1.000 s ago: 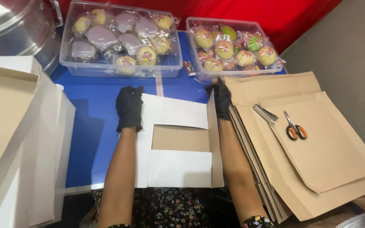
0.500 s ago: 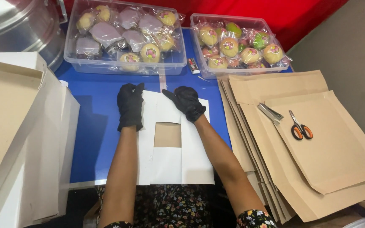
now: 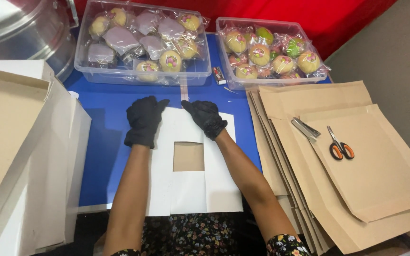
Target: The person folds a flat cardboard sheet into a box, secures the edges with a stapler, and then places a wrapped item into the box. The person handles the box and item with gloved hands on a blue work surface.
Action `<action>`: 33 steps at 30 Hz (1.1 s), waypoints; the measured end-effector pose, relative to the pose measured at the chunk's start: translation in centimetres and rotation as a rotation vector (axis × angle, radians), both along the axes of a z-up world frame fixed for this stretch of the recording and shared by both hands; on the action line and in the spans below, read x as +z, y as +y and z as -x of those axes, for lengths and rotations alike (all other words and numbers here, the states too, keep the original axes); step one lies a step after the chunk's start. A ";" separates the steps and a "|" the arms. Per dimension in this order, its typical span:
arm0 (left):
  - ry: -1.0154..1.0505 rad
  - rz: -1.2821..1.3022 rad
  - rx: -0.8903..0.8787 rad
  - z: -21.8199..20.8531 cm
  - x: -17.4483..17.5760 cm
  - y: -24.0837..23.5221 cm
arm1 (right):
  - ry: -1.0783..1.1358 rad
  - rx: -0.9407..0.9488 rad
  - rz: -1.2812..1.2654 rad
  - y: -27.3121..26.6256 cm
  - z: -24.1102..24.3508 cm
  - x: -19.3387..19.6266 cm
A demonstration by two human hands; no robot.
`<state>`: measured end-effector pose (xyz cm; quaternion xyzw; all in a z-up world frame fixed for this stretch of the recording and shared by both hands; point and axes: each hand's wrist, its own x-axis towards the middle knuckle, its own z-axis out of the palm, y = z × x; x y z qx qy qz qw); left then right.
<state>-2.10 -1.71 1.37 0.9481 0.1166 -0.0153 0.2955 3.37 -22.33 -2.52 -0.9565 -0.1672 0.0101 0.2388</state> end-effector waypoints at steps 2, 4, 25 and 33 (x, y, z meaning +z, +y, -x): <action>-0.167 -0.587 -0.104 -1.0 -1.8 -0.8 | 0.082 -0.034 -0.025 1.6 0.9 1.6; -0.286 -0.556 -0.171 -3.0 -5.6 -1.6 | -0.062 0.033 0.037 1.9 -0.3 -1.1; 0.013 0.007 0.080 -3.7 -5.2 -2.5 | -0.701 0.299 -0.256 3.3 -3.7 -9.6; -0.050 -0.025 0.038 -2.3 -3.1 -3.8 | -0.405 0.149 -0.186 3.4 -3.2 -8.4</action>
